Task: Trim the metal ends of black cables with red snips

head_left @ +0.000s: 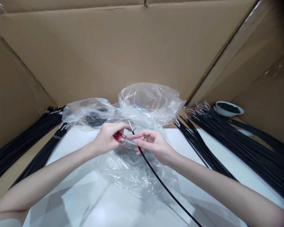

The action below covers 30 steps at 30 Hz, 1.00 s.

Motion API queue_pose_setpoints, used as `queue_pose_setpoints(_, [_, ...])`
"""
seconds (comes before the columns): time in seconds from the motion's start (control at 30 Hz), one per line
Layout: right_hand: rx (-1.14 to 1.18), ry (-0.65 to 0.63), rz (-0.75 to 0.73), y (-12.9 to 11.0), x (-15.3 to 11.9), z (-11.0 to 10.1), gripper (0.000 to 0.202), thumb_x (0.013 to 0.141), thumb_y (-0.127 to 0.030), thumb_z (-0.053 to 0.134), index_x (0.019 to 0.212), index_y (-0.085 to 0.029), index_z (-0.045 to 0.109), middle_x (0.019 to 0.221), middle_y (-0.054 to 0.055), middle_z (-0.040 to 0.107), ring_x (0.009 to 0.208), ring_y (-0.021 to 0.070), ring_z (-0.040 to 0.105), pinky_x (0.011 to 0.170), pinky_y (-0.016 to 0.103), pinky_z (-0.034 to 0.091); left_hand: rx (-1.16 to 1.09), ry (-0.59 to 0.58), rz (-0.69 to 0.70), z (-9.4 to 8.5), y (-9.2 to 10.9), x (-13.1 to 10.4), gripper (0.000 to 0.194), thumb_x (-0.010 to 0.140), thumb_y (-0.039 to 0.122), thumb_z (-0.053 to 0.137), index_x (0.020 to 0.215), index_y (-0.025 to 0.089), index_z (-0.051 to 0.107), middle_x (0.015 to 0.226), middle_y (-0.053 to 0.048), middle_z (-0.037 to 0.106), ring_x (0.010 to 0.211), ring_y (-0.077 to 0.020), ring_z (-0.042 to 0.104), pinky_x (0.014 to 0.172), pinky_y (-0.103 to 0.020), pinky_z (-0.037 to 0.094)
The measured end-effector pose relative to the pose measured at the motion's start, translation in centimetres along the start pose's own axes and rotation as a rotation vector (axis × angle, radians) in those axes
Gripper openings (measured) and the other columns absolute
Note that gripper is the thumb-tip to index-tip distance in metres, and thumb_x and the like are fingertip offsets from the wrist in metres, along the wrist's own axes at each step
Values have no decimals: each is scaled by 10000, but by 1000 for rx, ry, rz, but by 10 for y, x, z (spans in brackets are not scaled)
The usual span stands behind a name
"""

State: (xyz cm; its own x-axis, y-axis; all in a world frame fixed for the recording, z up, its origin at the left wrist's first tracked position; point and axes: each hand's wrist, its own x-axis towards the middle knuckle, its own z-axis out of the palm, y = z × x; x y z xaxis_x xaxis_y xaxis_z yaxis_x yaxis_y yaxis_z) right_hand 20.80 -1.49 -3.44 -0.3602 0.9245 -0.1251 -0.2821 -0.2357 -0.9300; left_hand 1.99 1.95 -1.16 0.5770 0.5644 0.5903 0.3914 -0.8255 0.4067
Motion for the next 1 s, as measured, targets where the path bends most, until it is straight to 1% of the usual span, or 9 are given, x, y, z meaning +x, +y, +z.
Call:
queue_pose_setpoints(0.13, [21,-13,4,1,0,1,255,597,-291,783,743,-152,626,622,-17,620,504,99,594,496,237,512,115,0,141,5,-4,0,174,868,200,485,755,144,605,569,13,573,482,-64,475,508,-181,363])
queue_pose_setpoints(0.27, [40,44,8,3,-1,0,263,591,-294,788,725,-145,617,597,-23,605,495,90,580,489,226,498,326,29,351,4,-16,-6,111,831,186,532,881,169,629,556,29,575,493,-78,507,514,-200,351])
queue_pose_setpoints(0.43, [-35,53,-19,5,0,-1,281,593,-293,785,737,-150,590,583,-18,620,485,99,587,476,222,471,110,2,88,-3,-10,-5,227,753,251,649,947,141,602,571,43,537,485,-62,473,514,-166,386])
queue_pose_setpoints(0.53, [-45,32,-20,5,1,0,275,597,-291,780,722,-150,580,575,-21,615,482,96,583,476,218,458,62,-8,-12,-1,-3,-3,119,785,232,611,861,145,583,542,55,509,452,-47,430,486,-153,369])
queue_pose_setpoints(0.63, [-22,34,-37,4,0,2,270,590,-285,782,708,-145,583,570,-31,598,468,86,564,475,219,456,150,26,142,4,-5,-6,43,827,167,537,834,154,577,556,37,550,469,-54,452,494,-174,351])
queue_pose_setpoints(0.7, [-34,60,-71,5,0,2,269,588,-279,783,716,-144,589,569,-35,592,462,82,553,476,221,456,267,76,330,7,-9,-10,101,810,133,542,898,157,586,559,29,570,476,-65,470,488,-199,322])
queue_pose_setpoints(0.77, [-68,88,-95,6,0,2,272,589,-281,783,717,-145,586,557,-37,585,457,82,547,474,220,449,331,115,410,9,-11,-14,139,793,121,558,922,159,588,542,35,569,466,-67,475,479,-208,304])
queue_pose_setpoints(0.93, [-120,87,-98,8,1,1,281,606,-296,774,735,-147,574,560,-30,590,461,82,543,483,218,436,137,69,119,7,-3,-10,51,804,182,580,827,139,596,542,36,570,460,-53,487,503,-163,376])
queue_pose_setpoints(1.0, [-140,70,-84,7,2,-1,286,623,-309,764,791,-145,600,582,-24,595,484,88,552,498,224,451,114,38,77,4,-2,-6,68,819,185,561,817,133,606,564,23,593,466,-53,491,502,-159,378])
